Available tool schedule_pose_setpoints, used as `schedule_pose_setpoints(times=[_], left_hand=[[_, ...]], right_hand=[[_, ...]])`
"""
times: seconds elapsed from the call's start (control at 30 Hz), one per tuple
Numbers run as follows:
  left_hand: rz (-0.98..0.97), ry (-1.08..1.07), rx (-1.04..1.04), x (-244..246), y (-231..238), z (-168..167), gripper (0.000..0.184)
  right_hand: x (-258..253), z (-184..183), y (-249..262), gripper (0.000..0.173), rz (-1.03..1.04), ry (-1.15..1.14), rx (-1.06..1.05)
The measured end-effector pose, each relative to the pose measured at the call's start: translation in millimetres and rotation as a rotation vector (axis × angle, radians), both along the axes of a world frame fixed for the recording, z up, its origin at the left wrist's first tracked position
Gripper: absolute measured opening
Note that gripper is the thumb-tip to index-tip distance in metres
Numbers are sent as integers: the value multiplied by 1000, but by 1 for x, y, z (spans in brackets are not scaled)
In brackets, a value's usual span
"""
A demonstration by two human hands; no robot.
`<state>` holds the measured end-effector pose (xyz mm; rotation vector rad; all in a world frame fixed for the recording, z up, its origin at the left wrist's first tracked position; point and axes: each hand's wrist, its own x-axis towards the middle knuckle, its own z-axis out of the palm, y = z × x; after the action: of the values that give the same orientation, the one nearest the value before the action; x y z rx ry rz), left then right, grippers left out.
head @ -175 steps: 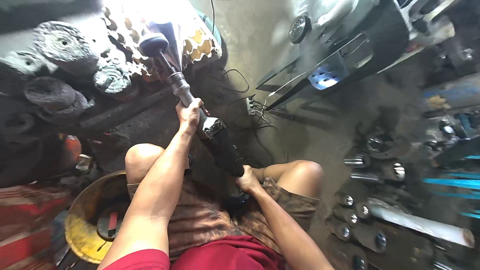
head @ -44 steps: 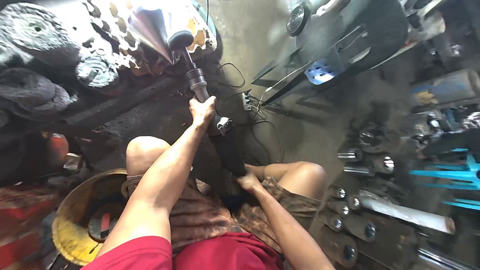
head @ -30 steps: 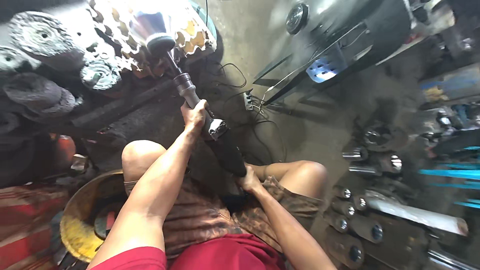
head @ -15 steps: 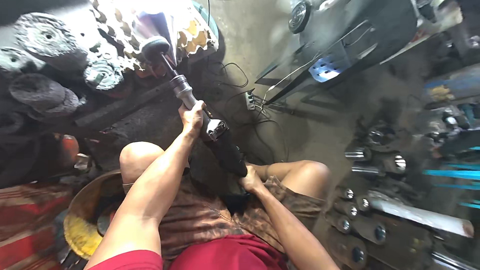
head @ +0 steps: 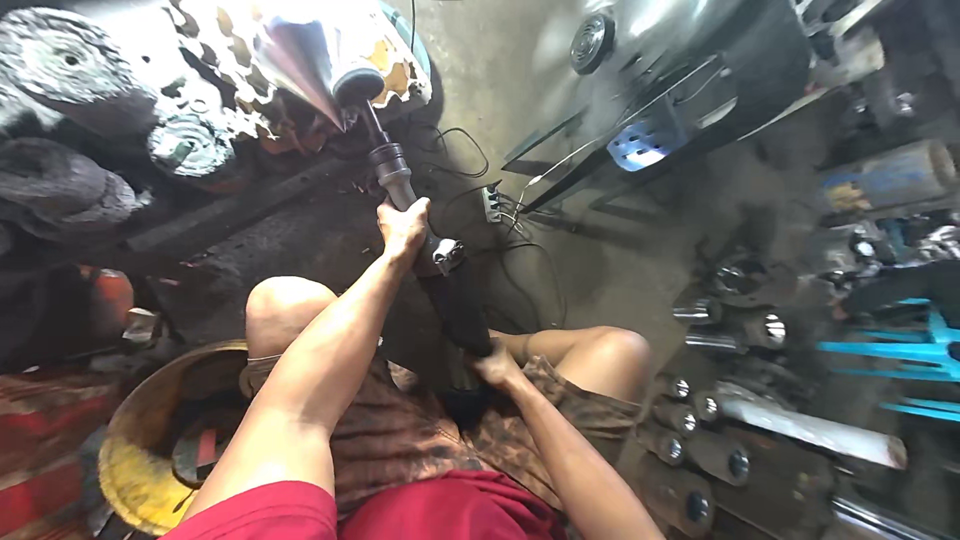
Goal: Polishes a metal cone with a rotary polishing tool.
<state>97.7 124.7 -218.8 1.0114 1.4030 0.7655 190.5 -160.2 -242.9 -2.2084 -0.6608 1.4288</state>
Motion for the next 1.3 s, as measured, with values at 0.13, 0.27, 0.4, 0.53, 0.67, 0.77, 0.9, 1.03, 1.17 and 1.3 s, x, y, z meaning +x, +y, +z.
schedule_pose_setpoints(times=[0.13, 0.27, 0.4, 0.53, 0.67, 0.77, 0.9, 1.03, 1.17, 1.3], left_hand=[[18, -25, -3, -4, -4, 8, 33], [51, -115, 54, -14, -9, 10, 22], [96, -230, 82, -21, -13, 5, 16], [119, -296, 68, -28, -15, 3, 13], [128, -326, 46, -34, -16, -2, 13], [139, -323, 33, -35, -15, 1, 13], [140, -299, 52, -32, -14, 2, 15], [114, -249, 83, -26, -14, 6, 14], [80, -164, 67, -17, -13, 11, 17], [52, -118, 45, -7, -10, 7, 23]], right_hand=[[0, -2, -1, 34, 10, 19, 10], [-2, 2, 0, 45, 69, -61, -58], [-1, 1, 1, 40, 151, -132, -68], [0, 1, 2, 34, 207, -160, -48], [-1, 3, 2, 29, 230, -175, -40], [-1, 5, 4, 29, 234, -176, -45], [0, 3, 3, 32, 217, -164, -38], [2, -4, -1, 41, 189, -158, -52], [2, -6, -5, 44, 88, -84, -55], [1, 2, -5, 38, 37, -19, -24]])
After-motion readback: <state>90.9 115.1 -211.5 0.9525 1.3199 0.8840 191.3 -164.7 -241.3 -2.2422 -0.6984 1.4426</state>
